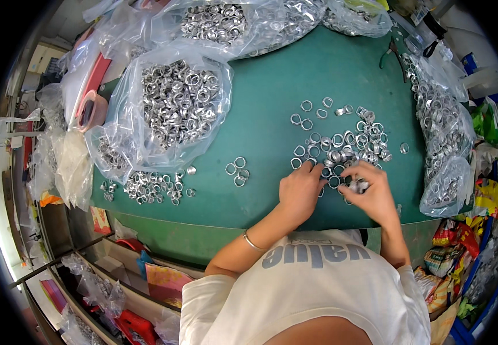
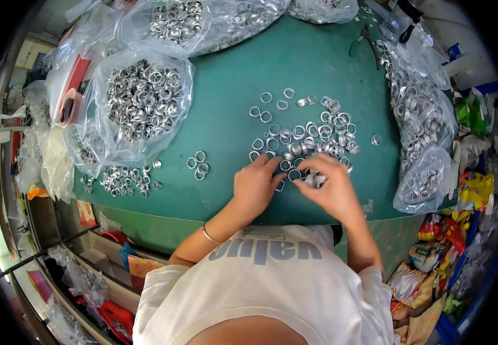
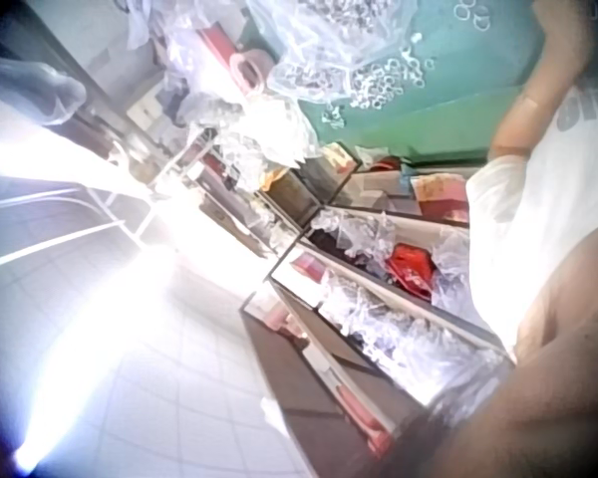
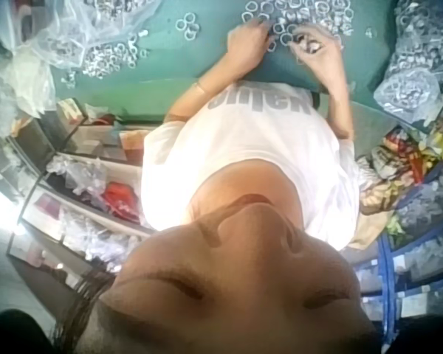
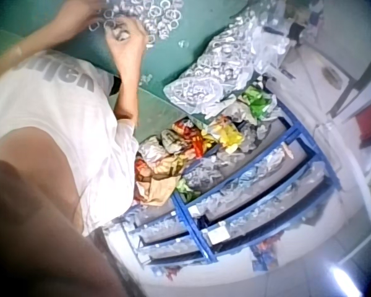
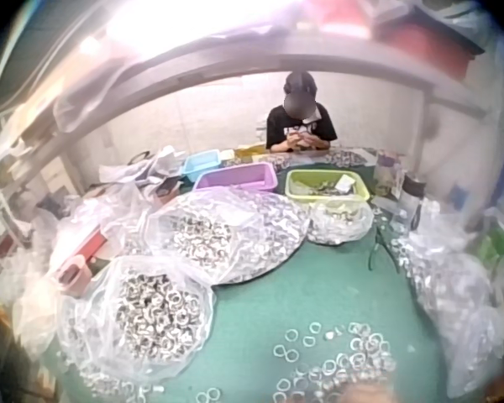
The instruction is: The person sorts through a large quantity of small metal rings on a green tabletop, picking them up by hand and gathering them into small piles or groups.
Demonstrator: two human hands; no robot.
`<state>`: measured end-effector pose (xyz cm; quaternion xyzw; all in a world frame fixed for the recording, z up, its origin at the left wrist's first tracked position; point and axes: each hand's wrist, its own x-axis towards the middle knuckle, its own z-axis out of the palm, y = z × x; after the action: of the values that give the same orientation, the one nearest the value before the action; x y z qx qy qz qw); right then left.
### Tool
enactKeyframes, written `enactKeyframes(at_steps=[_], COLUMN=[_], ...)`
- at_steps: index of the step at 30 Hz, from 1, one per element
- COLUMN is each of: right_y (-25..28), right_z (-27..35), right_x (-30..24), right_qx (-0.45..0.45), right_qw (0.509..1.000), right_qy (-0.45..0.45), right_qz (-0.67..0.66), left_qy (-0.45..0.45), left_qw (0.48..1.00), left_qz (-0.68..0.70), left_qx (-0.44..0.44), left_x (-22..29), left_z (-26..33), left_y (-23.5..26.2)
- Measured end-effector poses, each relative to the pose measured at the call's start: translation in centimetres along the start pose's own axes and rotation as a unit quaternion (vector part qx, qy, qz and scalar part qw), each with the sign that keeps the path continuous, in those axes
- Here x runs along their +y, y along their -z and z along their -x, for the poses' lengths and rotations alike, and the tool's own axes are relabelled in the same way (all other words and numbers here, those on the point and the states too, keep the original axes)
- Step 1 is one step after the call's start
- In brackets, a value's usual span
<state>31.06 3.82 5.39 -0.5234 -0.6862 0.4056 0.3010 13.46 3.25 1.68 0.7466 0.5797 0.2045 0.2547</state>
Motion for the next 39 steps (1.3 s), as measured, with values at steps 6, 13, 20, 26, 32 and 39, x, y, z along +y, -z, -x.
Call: enactKeyframes(at_steps=[6, 13, 20, 26, 32, 39], right_y=[-2.7, 0.3, -1.9, -3.8, -2.8, -2.3], right_z=[0.9, -0.2, -0.1, 0.0, -0.5, -5.1], right_x=[-0.9, 1.5, 3.1, 2.8, 2.2, -2.6], right_qx=[-0.029, -0.163, -0.114, -0.080, -0.060, -0.215], right_qw=[0.951, 0.915, 0.702, 0.746, 0.655, 0.740], right_qy=[-0.027, -0.161, -0.196, -0.259, -0.292, -0.343], right_qz=[0.305, -0.331, -0.675, -0.609, -0.694, -0.538], left_qy=[0.006, 0.253, 0.041, -0.017, 0.086, 0.209], left_qw=[0.995, 0.705, 0.884, 0.960, 0.876, 0.703], left_qz=[0.079, 0.650, 0.465, 0.278, 0.473, 0.679], left_qx=[0.057, -0.127, -0.023, 0.029, 0.034, 0.029], left_x=[-0.3, -2.4, 0.0, 1.7, -1.0, -4.6], left_z=[-0.3, 0.2, 0.6, 0.7, 1.6, 4.9], left_y=[0.1, 3.3, 3.6, 3.5, 4.7, 5.7])
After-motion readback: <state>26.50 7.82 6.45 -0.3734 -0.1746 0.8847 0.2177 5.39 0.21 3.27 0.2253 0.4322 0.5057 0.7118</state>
